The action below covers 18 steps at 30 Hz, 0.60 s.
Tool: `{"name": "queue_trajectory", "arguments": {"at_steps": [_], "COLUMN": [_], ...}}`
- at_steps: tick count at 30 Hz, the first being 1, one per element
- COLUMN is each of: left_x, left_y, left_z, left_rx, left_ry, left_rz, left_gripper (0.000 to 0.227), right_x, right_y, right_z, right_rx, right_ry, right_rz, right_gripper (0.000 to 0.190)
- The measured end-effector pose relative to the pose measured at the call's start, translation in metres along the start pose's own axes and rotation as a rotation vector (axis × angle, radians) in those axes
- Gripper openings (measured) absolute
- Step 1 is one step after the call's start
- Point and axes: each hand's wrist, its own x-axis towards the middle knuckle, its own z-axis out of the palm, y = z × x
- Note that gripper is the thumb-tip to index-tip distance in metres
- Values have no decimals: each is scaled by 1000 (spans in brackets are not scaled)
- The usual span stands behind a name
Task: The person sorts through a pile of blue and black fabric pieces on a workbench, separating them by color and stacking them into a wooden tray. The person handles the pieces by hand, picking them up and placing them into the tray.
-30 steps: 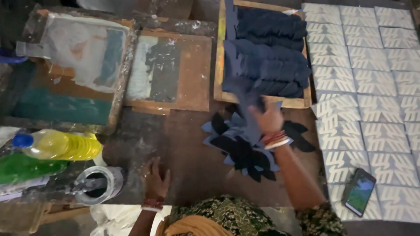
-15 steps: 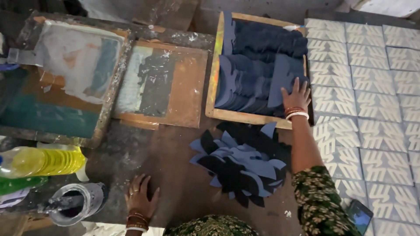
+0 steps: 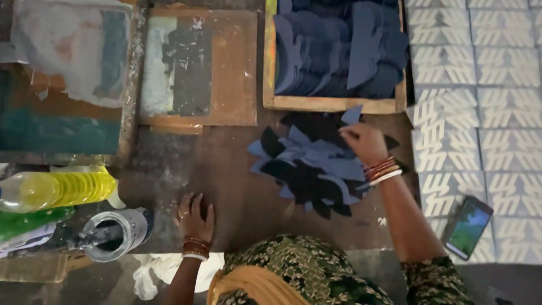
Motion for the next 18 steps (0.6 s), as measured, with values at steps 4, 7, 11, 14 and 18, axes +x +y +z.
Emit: {"name": "queue_trajectory", "arguments": {"at_steps": [4,7,11,14,18], "left_x": [15,31,37,24,-8], "left_y": [37,76,111,119,123], "left_z": [6,6,34,83,173], "left_rx": [-168,-389,-676,-1041,-1592], "left_ry": [12,-53,-107,-339,-914], "left_rz": [57,172,258,17,-479], "left_gripper": [40,33,29,24,23], "right_x": [-48,-80,-97,-91,-82], "right_y": [-51,-72,-92,-115,-115], "right_z": [26,57,76,75,77], "right_rx": [51,-110,-193,-296,-281], "right_ry": [-33,-47,94,100,49], "right_rz": [68,36,-81,-26,133], "right_gripper": [18,18,34,31,23]}}
